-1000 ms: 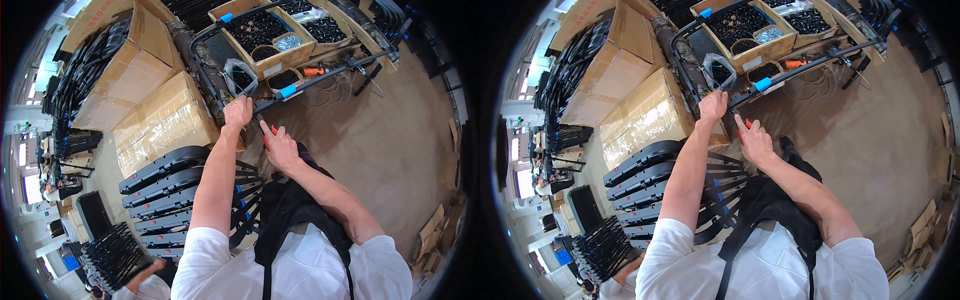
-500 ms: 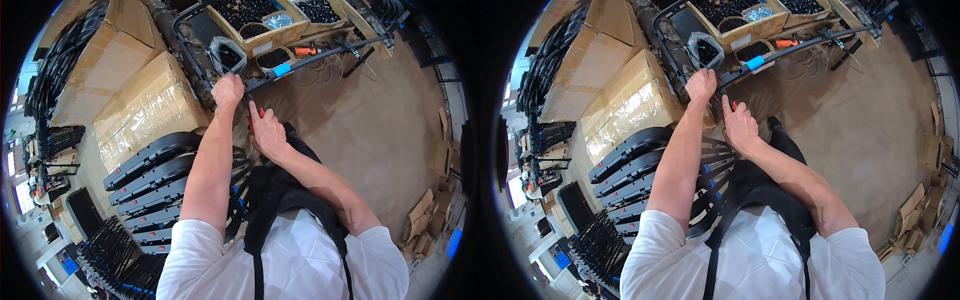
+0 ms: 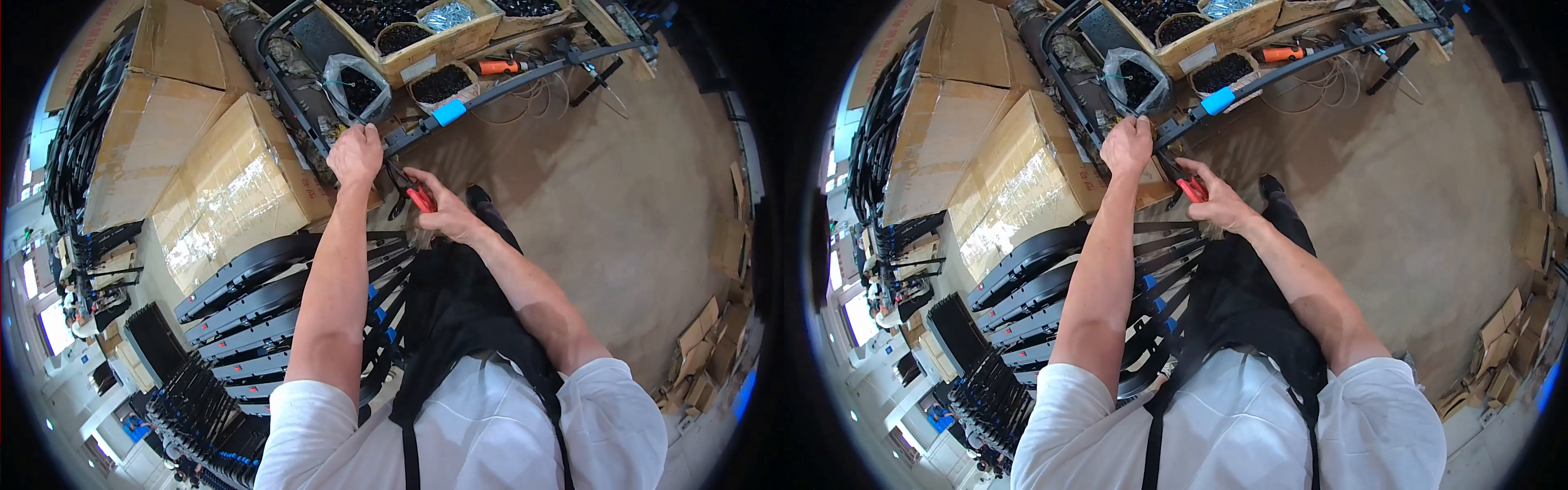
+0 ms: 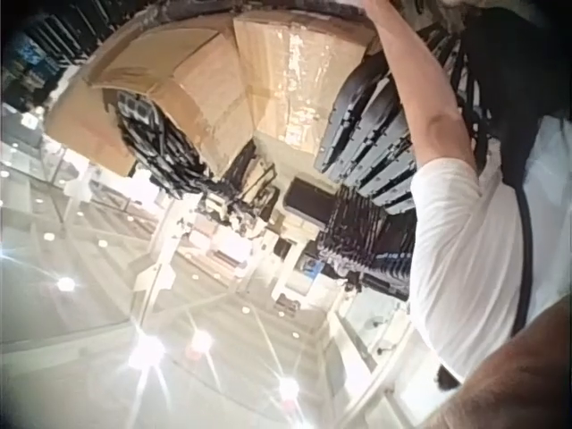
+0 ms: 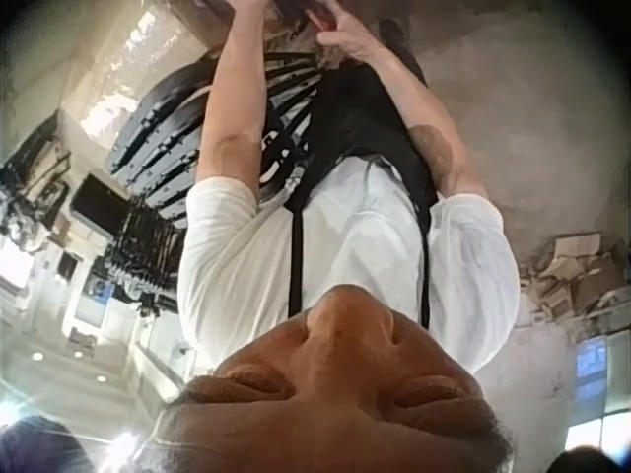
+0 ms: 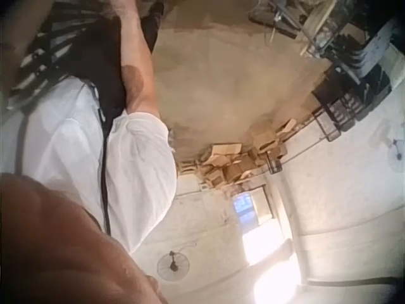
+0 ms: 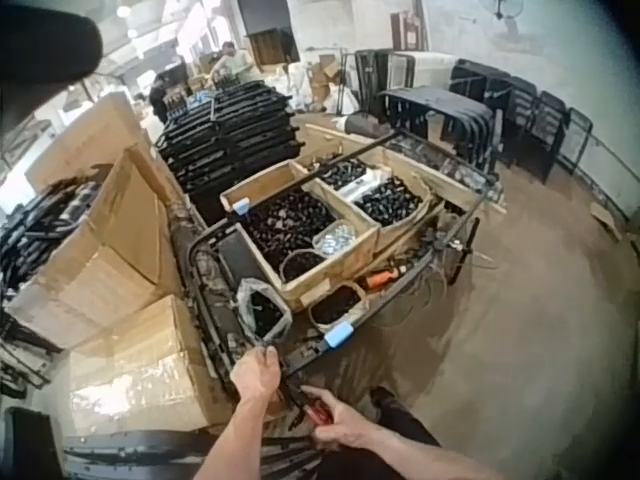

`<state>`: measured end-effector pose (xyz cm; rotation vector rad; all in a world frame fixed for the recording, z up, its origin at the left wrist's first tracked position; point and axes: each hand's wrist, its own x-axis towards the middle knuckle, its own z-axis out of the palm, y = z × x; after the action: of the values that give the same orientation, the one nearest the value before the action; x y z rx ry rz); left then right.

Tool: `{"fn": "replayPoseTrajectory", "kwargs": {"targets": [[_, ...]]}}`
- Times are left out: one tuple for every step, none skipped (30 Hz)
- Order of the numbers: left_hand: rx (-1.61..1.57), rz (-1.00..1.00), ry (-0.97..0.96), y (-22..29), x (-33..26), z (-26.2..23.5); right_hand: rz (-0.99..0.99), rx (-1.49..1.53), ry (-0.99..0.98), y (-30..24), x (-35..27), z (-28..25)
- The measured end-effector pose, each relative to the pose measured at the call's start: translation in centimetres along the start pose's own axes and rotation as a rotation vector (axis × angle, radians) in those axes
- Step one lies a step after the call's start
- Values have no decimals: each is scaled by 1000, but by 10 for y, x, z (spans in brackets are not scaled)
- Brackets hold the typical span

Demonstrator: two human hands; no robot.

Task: Assembling plastic components of office chairs using an electric screwdriver and screws.

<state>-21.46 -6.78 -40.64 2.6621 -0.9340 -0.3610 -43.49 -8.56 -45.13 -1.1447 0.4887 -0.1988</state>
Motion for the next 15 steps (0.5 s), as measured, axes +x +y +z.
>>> {"fn": "replayPoseTrajectory", "kwargs": {"targets": [[5,2,-1,-4,0,-2,1,9,-15,5,1,-4],[0,-9,-6,-5,-1,0,133,349,-108,9,0,-9],[8,-17,-2,-6,-1,1,268,687,-198,14,0,-15],[11,-15,-1,-7,-1,2,253,743,-280,11,5,-16],[11,-10,-1,-7,-1,4,254,749,-282,8,7,-16],[17,0,7,-8,-1,6,220,250,-208,4,9,-19],[24,-9,0,-10,-4,6,184,-241,-133,-7,8,-13],[19,-11,3,-9,-2,6,116,-1041,-41,-12,8,-11],[13,-13,7,-7,-1,6,122,-1038,-43,-18,7,-9],[17,-19,6,-11,-2,4,198,-971,-49,-33,6,-3],[14,-25,21,-15,-2,3,273,-906,-56,-52,4,1],[8,-31,41,-19,0,1,521,-553,-144,-76,1,4],[-8,-23,44,-11,3,3,521,-566,-130,-69,-9,-2],[-17,-35,30,-1,5,7,420,-502,-81,-50,-22,-16],[-20,-51,16,5,5,9,318,-434,-39,-31,-32,-29]]}}
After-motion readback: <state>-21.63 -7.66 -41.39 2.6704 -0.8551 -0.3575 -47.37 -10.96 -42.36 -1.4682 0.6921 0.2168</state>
